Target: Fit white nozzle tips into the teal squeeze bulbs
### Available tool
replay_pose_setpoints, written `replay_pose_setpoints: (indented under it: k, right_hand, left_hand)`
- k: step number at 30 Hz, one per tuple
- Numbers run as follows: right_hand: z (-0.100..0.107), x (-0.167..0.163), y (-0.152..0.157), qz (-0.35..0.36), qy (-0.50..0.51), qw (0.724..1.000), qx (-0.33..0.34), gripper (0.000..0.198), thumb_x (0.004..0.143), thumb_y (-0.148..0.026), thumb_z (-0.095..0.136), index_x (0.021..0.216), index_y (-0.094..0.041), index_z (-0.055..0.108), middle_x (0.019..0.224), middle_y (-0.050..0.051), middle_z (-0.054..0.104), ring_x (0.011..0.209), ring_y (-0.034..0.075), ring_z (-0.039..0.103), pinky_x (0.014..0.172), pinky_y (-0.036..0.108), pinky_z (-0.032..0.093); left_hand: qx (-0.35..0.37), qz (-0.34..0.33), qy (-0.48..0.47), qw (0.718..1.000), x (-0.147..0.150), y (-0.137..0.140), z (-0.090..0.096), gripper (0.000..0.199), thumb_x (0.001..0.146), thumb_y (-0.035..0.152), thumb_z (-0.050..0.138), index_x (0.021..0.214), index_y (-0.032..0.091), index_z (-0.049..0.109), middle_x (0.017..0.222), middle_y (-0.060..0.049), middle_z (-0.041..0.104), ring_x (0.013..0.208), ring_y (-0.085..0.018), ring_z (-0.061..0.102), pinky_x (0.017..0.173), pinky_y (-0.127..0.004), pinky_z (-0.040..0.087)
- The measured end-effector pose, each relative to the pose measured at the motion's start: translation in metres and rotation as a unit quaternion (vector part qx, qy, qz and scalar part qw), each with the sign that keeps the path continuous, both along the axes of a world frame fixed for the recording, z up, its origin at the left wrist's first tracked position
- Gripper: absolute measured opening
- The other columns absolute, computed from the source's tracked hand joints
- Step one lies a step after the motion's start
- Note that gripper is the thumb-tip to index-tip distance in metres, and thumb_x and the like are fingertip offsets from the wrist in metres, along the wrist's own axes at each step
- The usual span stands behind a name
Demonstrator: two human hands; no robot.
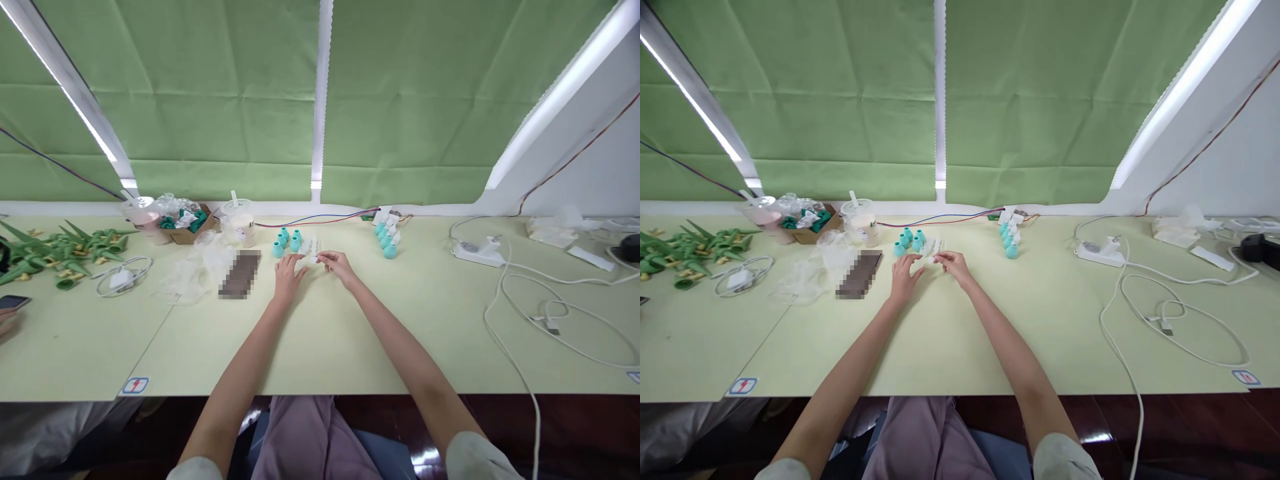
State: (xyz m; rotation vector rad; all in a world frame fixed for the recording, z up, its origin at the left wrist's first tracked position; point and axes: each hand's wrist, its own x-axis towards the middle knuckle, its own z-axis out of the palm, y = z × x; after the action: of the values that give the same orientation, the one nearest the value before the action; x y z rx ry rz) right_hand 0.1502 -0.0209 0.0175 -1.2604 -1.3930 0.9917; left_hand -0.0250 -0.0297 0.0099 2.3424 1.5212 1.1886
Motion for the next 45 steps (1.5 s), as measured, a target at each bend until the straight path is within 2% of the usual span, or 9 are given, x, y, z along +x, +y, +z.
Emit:
replay_pose_setpoints:
  k: [2,5,14,23,26,28,31,36,45]
  right_hand:
    - [-0.007,0.001,-0.014,0.044,0.096,0.993,-0.045,0.034,0.066,-0.048,0.066,0.085,-0.019,0.067,0.079,0.002,0.067,0.049,0.008,0.044,0.049,0.023,0.035]
    - [-0.015,0.001,-0.030,0.041,0.158,0.982,-0.090,0.036,0.060,-0.048,0.071,0.082,-0.019,0.067,0.073,0.000,0.064,0.047,0.005,0.042,0.046,0.020,0.031]
    - [-0.013,-0.001,-0.037,0.039,0.179,0.978,-0.097,0.038,0.057,-0.048,0.071,0.079,-0.018,0.066,0.066,-0.004,0.059,0.046,0.004,0.039,0.047,0.020,0.029]
    - [-0.014,0.002,-0.039,0.061,0.145,0.984,-0.084,0.037,0.060,-0.050,0.067,0.078,-0.018,0.064,0.063,-0.004,0.058,0.046,0.005,0.040,0.046,0.020,0.029]
    - [-0.017,0.001,-0.038,0.049,0.153,0.985,-0.068,0.042,0.059,-0.048,0.068,0.091,-0.021,0.060,0.069,-0.004,0.064,0.044,0.005,0.041,0.043,0.020,0.027]
    - [-0.019,0.001,-0.037,0.029,0.164,0.984,-0.057,0.045,0.058,-0.045,0.069,0.093,-0.022,0.056,0.071,-0.003,0.066,0.044,0.006,0.044,0.042,0.019,0.027]
    - [-0.024,0.003,-0.034,-0.010,0.156,0.987,-0.037,0.034,0.057,-0.043,0.069,0.079,-0.019,0.057,0.072,0.001,0.067,0.052,0.009,0.051,0.044,0.020,0.032]
    - [-0.030,0.010,-0.030,-0.084,0.079,0.993,0.025,0.027,0.058,-0.042,0.069,0.069,-0.018,0.063,0.074,0.003,0.067,0.061,0.011,0.052,0.057,0.022,0.041]
    - [-0.030,0.002,-0.038,-0.041,0.028,0.998,0.049,0.029,0.060,-0.043,0.068,0.075,-0.019,0.069,0.080,0.003,0.069,0.055,0.011,0.052,0.055,0.025,0.046]
  left_hand:
    - [-0.007,-0.029,-0.002,1.000,0.006,-0.004,-0.002,0.021,0.083,0.032,0.058,0.102,0.024,0.061,0.100,-0.004,0.065,0.093,-0.019,0.055,0.083,-0.033,0.034]
    - [-0.004,-0.080,-0.035,0.996,0.012,-0.007,-0.005,0.009,0.081,0.027,0.060,0.086,0.023,0.066,0.086,-0.001,0.066,0.082,-0.016,0.055,0.079,-0.031,0.037]
    - [0.022,-0.150,-0.093,0.984,0.014,-0.014,-0.004,0.014,0.078,0.030,0.064,0.090,0.023,0.067,0.082,-0.001,0.066,0.076,-0.014,0.053,0.072,-0.028,0.044]
    - [0.078,-0.106,-0.104,0.986,0.023,-0.019,-0.009,0.017,0.077,0.035,0.064,0.084,0.020,0.068,0.081,-0.004,0.064,0.081,-0.015,0.055,0.073,-0.030,0.046]
    - [0.076,-0.086,-0.103,0.988,0.022,-0.018,-0.010,0.015,0.077,0.034,0.064,0.081,0.020,0.066,0.081,-0.003,0.065,0.080,-0.015,0.055,0.071,-0.029,0.046]
    - [0.062,-0.072,-0.100,0.990,0.020,-0.017,-0.010,0.015,0.077,0.033,0.064,0.081,0.019,0.065,0.079,-0.003,0.065,0.078,-0.015,0.055,0.068,-0.027,0.045]
    - [0.027,-0.064,-0.089,0.994,0.016,-0.013,-0.010,0.013,0.076,0.030,0.064,0.082,0.018,0.066,0.074,-0.002,0.066,0.068,-0.013,0.055,0.064,-0.026,0.044]
    - [-0.007,-0.086,-0.031,0.996,0.015,-0.013,-0.010,0.015,0.081,0.030,0.057,0.082,0.019,0.067,0.071,-0.001,0.066,0.065,-0.013,0.052,0.065,-0.025,0.042]
    - [-0.070,-0.101,0.072,0.990,0.012,-0.011,-0.014,0.016,0.079,0.031,0.058,0.085,0.020,0.069,0.078,-0.001,0.068,0.074,-0.015,0.054,0.068,-0.026,0.040]
